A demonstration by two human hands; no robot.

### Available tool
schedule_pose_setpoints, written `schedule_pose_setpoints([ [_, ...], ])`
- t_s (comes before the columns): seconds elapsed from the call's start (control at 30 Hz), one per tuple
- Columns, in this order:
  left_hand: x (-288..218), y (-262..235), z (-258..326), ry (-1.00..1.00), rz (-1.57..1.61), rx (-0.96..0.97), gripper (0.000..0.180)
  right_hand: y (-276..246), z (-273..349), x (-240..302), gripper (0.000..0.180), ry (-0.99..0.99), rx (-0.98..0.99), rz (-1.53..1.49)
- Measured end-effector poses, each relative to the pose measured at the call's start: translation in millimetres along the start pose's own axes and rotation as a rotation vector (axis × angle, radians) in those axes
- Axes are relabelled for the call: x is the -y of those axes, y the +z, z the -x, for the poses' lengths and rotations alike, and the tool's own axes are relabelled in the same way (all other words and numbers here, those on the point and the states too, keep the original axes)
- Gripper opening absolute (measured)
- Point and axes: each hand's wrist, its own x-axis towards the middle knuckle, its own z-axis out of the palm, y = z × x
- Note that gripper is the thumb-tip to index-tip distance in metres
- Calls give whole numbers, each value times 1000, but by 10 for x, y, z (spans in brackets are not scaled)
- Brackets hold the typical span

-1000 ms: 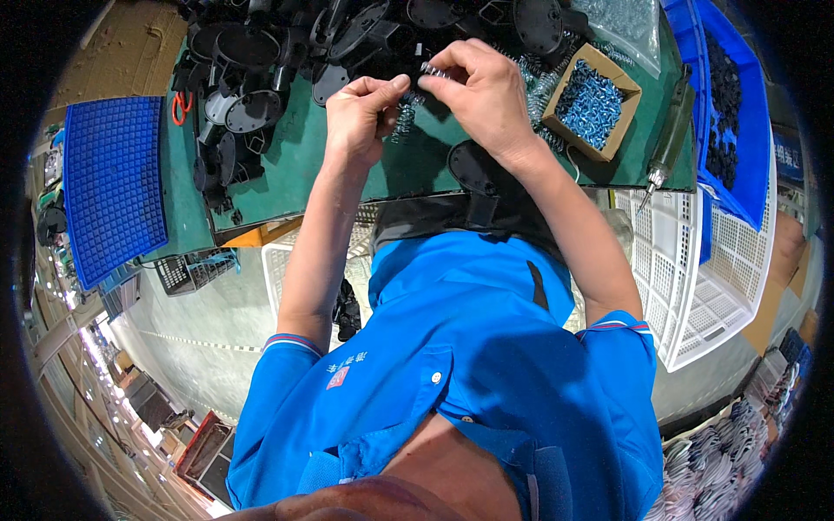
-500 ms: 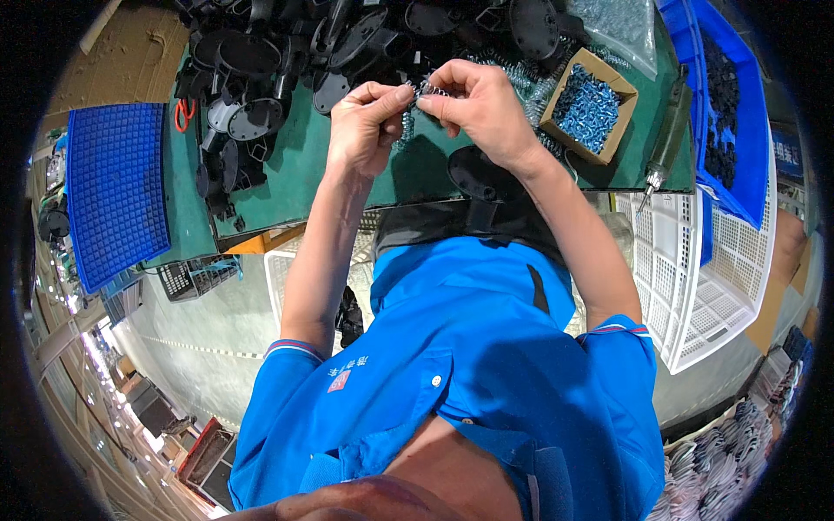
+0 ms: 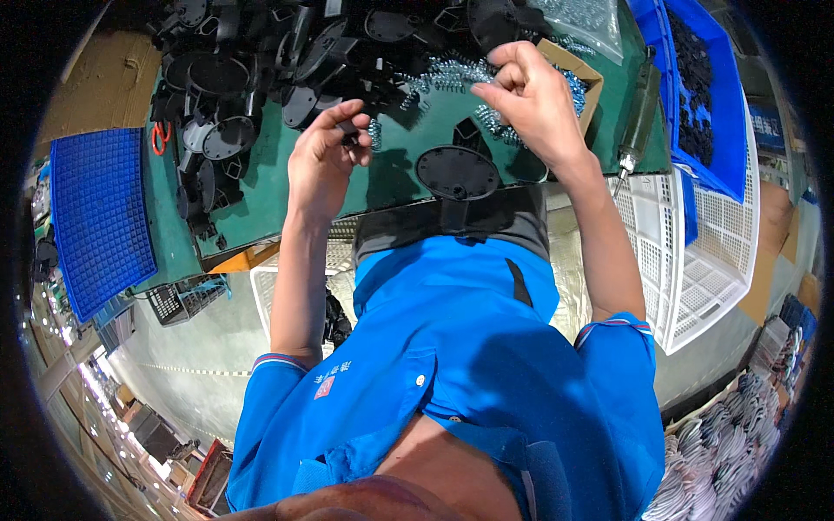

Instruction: The person assembles small black plastic components on a green workbench. They repeatedly pick up parts, align them, and use a power drill to fasten screws, then place the finished units into a white basket.

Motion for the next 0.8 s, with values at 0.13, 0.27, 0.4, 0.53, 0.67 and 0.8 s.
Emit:
schedule_pose_setpoints([
  [0.13,169,194,75,-7,-70,135,37,-46,173,-99,13,-230,104,325],
  [0.27,340,403,87,89,-188,137,52,142,215,-183,15,-396,124,580],
  [0.4,425,439,62,208,-295,108,55,274,242,-161,19,-378,183,799],
  [0.53,466,430,64,291,-368,103,57,254,270,-57,31,-305,70,765],
  [0.67,506,444,71,362,-422,95,59,140,319,167,36,-220,92,354],
  [0.8,496,480,81,346,-492,150,61,223,427,315,34,-161,152,167],
])
